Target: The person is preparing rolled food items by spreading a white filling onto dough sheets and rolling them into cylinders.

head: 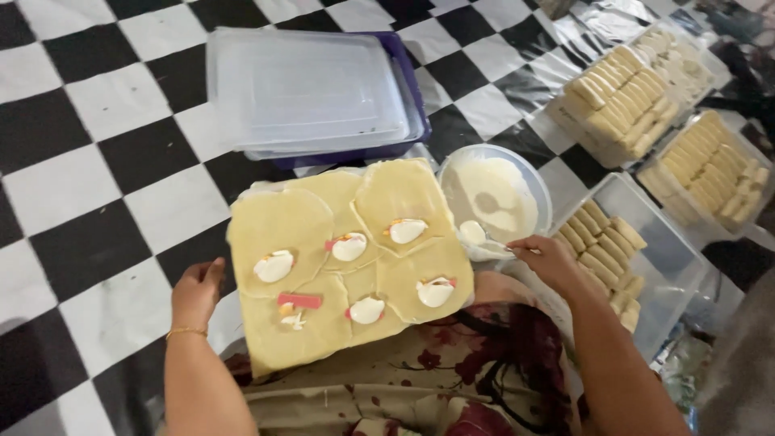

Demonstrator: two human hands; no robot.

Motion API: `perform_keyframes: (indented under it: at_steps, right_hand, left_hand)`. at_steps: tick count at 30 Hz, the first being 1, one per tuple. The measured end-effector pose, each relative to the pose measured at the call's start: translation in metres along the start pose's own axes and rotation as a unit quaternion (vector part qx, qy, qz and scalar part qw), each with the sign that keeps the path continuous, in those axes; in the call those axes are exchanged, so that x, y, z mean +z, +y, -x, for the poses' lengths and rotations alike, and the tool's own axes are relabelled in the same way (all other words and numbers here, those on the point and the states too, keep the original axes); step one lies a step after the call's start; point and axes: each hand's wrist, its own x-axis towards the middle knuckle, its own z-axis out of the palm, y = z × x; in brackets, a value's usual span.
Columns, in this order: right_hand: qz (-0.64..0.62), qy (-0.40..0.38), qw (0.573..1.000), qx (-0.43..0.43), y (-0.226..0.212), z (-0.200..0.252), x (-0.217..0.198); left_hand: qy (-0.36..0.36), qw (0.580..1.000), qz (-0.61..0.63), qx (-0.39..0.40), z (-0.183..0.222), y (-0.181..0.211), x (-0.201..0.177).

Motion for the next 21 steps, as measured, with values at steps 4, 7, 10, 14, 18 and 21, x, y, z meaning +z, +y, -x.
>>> perform_keyframes:
  at_steps: [4, 7, 10, 14, 18, 21]
  right_hand:
    - [0.055, 0.005, 0.995, -0.081, -0.075, 0.059, 0.029]
    - [0.116, -0.015, 0.980, -0.160, -0.120, 0.094, 0.075]
    - [0.152, 0.021, 0.940, -0.304, -0.155, 0.121, 0.127]
    - [0.176, 0.074, 0.837, -0.513, -0.191, 0.146, 0.173]
    - [0.234, 0.097, 0.835, -0.488, -0.195, 0.134, 0.170]
    - [0.233, 0.043, 0.877, -0.419, -0.213, 0.133, 0.154]
  left_hand:
    - [0.026, 0.999, 0.017, -0.008, 0.010, 0.012, 0.000]
    - [0.036, 0.999, 0.029, 0.008, 0.008, 0.008, 0.000]
    - [0.036, 0.999, 0.013, 0.014, -0.004, -0.002, 0.004]
    - [0.020, 1.000, 0.016, -0.017, 0.003, 0.007, -0.001]
    - [0.015, 1.000, 0.012, -0.012, 0.007, 0.015, -0.006]
    - [0.010, 1.000, 0.023, -0.015, 0.008, 0.022, -0.005]
